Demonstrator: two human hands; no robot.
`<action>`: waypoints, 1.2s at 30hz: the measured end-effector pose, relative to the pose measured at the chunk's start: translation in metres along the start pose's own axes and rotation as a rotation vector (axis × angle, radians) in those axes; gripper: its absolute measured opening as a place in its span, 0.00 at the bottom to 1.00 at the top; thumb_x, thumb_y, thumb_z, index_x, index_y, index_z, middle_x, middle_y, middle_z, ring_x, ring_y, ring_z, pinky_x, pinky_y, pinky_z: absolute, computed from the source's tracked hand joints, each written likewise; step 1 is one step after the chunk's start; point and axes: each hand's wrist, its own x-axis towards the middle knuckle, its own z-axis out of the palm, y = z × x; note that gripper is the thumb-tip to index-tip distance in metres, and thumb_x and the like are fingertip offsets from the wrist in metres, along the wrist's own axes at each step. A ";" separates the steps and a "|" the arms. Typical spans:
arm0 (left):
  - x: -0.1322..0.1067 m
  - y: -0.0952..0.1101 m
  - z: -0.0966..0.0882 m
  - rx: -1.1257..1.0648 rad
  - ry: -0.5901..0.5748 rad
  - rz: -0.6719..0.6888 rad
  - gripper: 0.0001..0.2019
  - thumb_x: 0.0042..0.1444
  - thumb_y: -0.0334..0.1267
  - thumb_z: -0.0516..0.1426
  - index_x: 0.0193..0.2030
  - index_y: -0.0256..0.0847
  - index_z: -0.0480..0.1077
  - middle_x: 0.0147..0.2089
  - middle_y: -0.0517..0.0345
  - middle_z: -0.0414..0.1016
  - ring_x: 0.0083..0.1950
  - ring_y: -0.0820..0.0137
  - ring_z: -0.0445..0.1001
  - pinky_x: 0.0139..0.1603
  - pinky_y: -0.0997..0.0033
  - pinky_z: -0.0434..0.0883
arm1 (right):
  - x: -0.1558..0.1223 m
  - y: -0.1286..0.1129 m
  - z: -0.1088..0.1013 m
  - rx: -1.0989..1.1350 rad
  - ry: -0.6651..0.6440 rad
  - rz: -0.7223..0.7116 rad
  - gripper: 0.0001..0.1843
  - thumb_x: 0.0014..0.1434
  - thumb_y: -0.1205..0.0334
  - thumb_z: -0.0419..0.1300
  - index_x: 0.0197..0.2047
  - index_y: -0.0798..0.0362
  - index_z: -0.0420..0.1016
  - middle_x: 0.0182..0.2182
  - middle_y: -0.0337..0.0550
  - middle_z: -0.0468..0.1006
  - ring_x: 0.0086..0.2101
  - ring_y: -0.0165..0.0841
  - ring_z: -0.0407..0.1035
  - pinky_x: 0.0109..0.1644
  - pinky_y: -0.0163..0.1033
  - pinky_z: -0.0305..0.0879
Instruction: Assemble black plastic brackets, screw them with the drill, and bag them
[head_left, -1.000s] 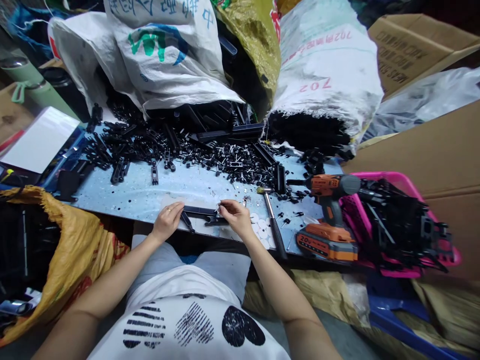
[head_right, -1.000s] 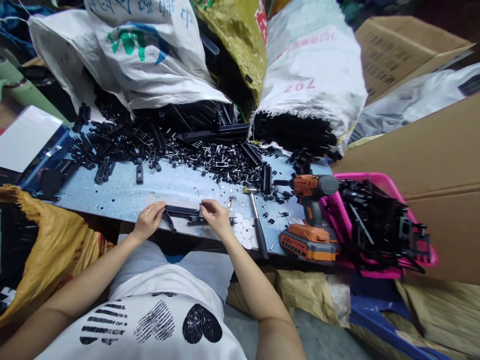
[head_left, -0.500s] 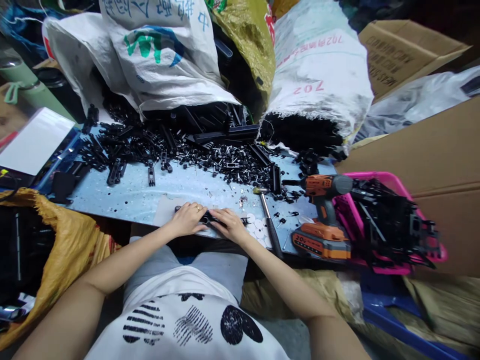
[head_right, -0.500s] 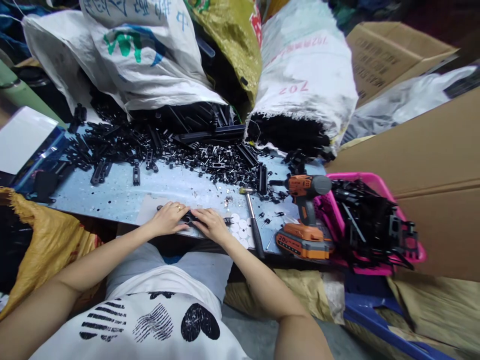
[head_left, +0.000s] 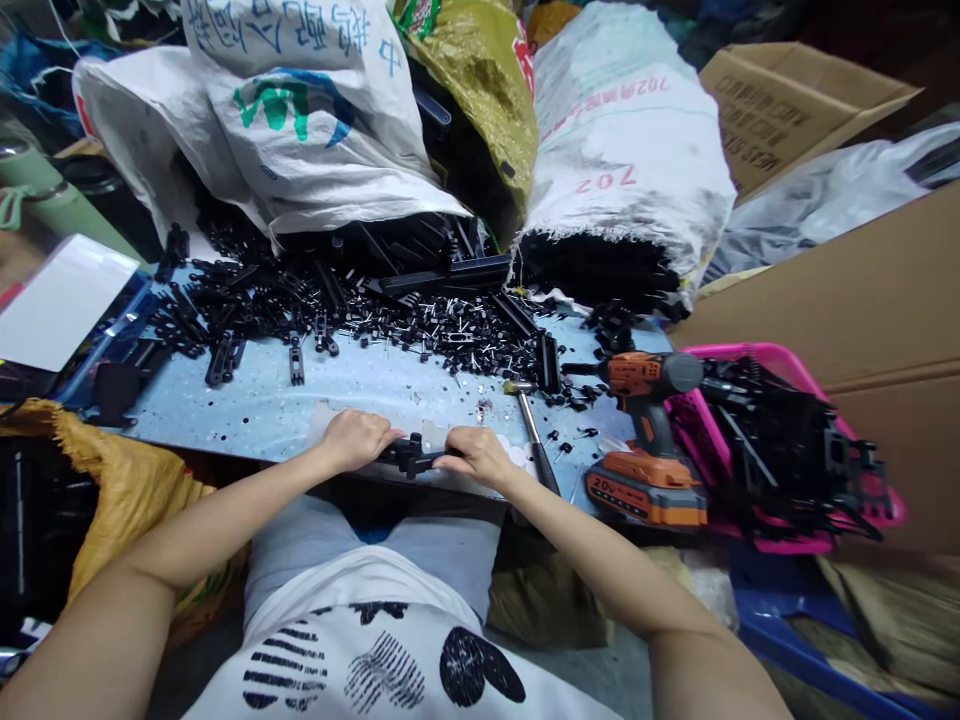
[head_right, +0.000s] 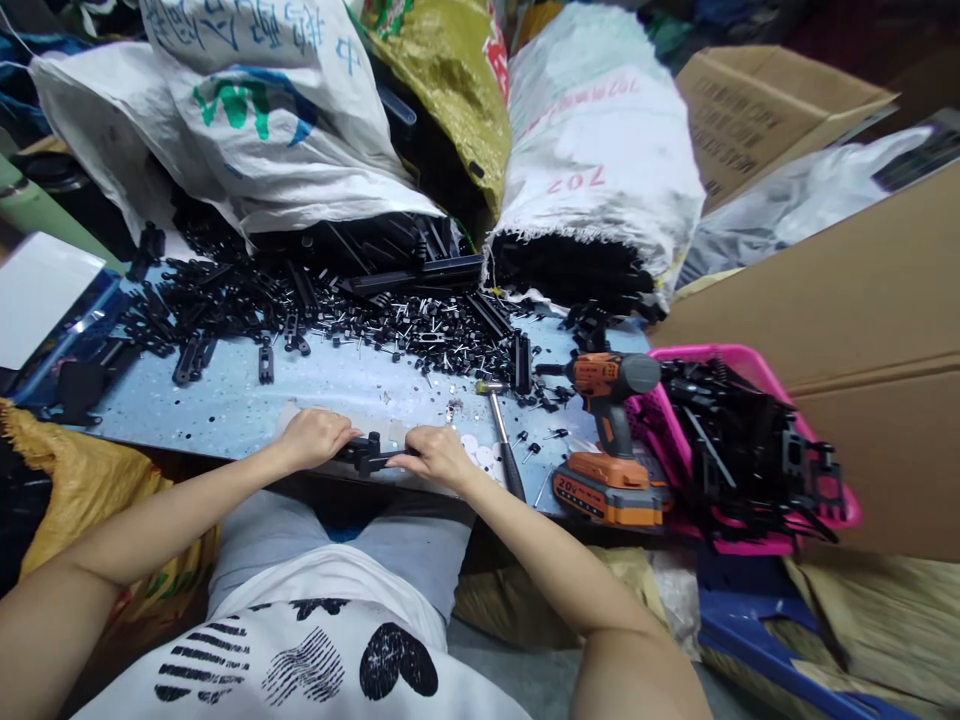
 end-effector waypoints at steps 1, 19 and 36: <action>0.001 0.002 -0.001 0.013 0.012 -0.034 0.29 0.64 0.52 0.41 0.24 0.37 0.73 0.23 0.49 0.74 0.24 0.67 0.72 0.27 0.70 0.63 | 0.000 -0.003 -0.004 -0.027 -0.025 0.012 0.34 0.61 0.35 0.40 0.25 0.54 0.69 0.22 0.45 0.72 0.24 0.31 0.64 0.27 0.35 0.47; -0.047 0.110 -0.054 -0.734 0.561 0.382 0.28 0.64 0.55 0.34 0.39 0.39 0.68 0.29 0.54 0.70 0.31 0.70 0.70 0.33 0.70 0.67 | 0.002 -0.123 0.010 1.041 0.809 -0.233 0.34 0.57 0.29 0.34 0.42 0.48 0.65 0.36 0.46 0.69 0.37 0.36 0.68 0.41 0.45 0.66; 0.067 -0.048 -0.003 0.221 0.232 -0.410 0.23 0.61 0.46 0.50 0.57 0.32 0.62 0.53 0.37 0.66 0.55 0.53 0.63 0.52 0.56 0.62 | 0.255 0.095 -0.069 -0.335 -0.016 0.124 0.24 0.56 0.68 0.55 0.57 0.54 0.64 0.51 0.53 0.69 0.51 0.45 0.59 0.53 0.52 0.54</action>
